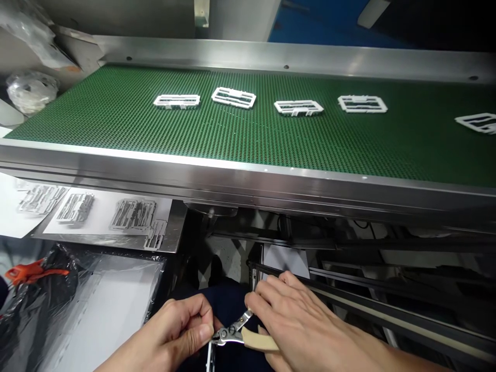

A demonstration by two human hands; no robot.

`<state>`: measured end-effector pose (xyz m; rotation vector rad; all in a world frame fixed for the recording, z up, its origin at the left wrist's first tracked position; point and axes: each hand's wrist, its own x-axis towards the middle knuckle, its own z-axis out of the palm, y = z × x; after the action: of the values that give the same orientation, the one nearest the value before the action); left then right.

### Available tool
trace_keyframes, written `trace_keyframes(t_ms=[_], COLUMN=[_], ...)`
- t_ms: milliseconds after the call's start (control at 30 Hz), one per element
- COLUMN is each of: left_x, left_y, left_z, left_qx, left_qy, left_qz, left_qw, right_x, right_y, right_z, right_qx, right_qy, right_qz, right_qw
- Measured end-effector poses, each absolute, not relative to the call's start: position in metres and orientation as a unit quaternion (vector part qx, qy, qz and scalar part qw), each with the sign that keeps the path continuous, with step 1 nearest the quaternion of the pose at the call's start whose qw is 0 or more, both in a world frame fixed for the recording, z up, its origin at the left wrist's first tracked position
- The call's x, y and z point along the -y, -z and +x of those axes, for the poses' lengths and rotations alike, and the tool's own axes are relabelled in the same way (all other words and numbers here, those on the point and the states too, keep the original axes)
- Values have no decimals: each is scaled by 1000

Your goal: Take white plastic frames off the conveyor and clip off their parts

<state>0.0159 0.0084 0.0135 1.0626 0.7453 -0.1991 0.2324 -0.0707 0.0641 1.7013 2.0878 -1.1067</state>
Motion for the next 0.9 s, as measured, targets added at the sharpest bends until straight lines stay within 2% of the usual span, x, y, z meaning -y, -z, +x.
trace_keyframes(t_ms=[100,300,500,667,767,900], left_x=[-9,-9,-7,-2,1,11], left_y=[-12,-14,-17,-12,-8,1], left_z=[17,20,21,22,22,17], left_qx=[-347,-353,-344,-351,-357,-389], left_qy=[101,111,109,110,86,23], left_qz=[513,522,520,516,500,436], left_qw=[778,769,774,773,784,812], right_x=[76,80,76,75,74,72], right_y=[-63,-62,-66,-62,-55,-44], right_z=[236,236,233,233,237,248], right_qx=[-753,-839,-840,-833,-802,-702], right_qy=[321,122,57,123,221,342], right_qz=[567,530,539,538,548,614], right_qw=[94,26,-12,45,92,111])
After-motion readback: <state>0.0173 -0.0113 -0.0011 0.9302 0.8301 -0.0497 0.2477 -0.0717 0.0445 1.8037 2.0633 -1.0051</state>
